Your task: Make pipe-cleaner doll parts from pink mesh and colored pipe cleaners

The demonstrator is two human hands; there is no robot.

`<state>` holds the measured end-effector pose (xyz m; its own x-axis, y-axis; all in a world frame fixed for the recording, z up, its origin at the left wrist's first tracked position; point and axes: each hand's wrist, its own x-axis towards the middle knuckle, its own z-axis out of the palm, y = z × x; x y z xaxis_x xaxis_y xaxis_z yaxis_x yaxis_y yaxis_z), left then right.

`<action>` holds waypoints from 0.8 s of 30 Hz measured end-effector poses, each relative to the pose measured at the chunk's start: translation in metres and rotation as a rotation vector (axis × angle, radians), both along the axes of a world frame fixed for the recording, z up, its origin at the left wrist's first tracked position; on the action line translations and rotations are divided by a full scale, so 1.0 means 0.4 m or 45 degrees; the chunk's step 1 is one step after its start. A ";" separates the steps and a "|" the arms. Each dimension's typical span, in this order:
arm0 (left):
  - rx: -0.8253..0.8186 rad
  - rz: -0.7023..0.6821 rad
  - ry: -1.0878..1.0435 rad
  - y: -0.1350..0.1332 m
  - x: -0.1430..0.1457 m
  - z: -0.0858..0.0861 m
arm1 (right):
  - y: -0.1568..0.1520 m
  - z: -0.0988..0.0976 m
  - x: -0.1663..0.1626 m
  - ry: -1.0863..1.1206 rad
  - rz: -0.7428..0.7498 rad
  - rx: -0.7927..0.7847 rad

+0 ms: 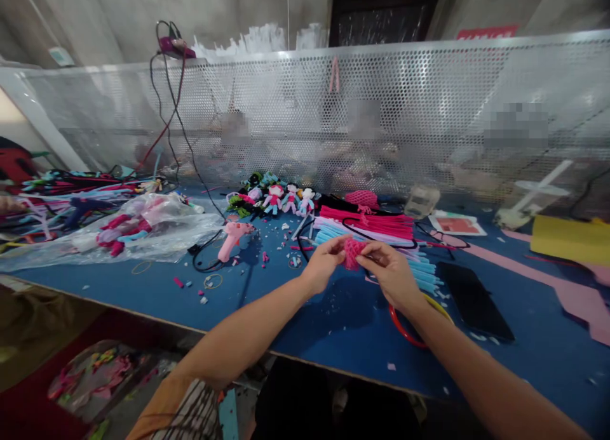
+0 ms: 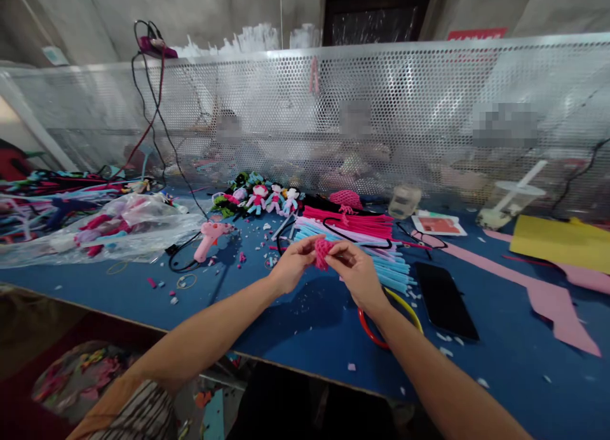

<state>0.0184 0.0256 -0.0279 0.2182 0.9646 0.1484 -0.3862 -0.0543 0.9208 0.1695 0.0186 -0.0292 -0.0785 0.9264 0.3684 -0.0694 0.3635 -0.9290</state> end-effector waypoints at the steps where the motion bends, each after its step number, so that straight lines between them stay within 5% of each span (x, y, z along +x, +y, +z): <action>1: 0.001 -0.030 -0.025 -0.003 0.003 0.001 | 0.002 -0.002 0.001 -0.008 -0.024 -0.007; 8: 0.447 0.030 0.387 -0.010 0.007 -0.003 | 0.004 -0.008 0.003 -0.002 0.035 -0.139; 14: 0.623 0.141 0.564 -0.005 -0.003 0.003 | -0.003 -0.004 0.004 0.038 -0.015 -0.173; 24: 0.444 0.199 0.458 0.001 0.006 -0.007 | -0.009 0.001 0.007 0.057 -0.067 -0.220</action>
<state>0.0206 0.0259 -0.0307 0.1716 0.8964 0.4088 -0.0114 -0.4131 0.9106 0.1723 0.0149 -0.0289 -0.0156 0.9786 0.2052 -0.0974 0.2028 -0.9744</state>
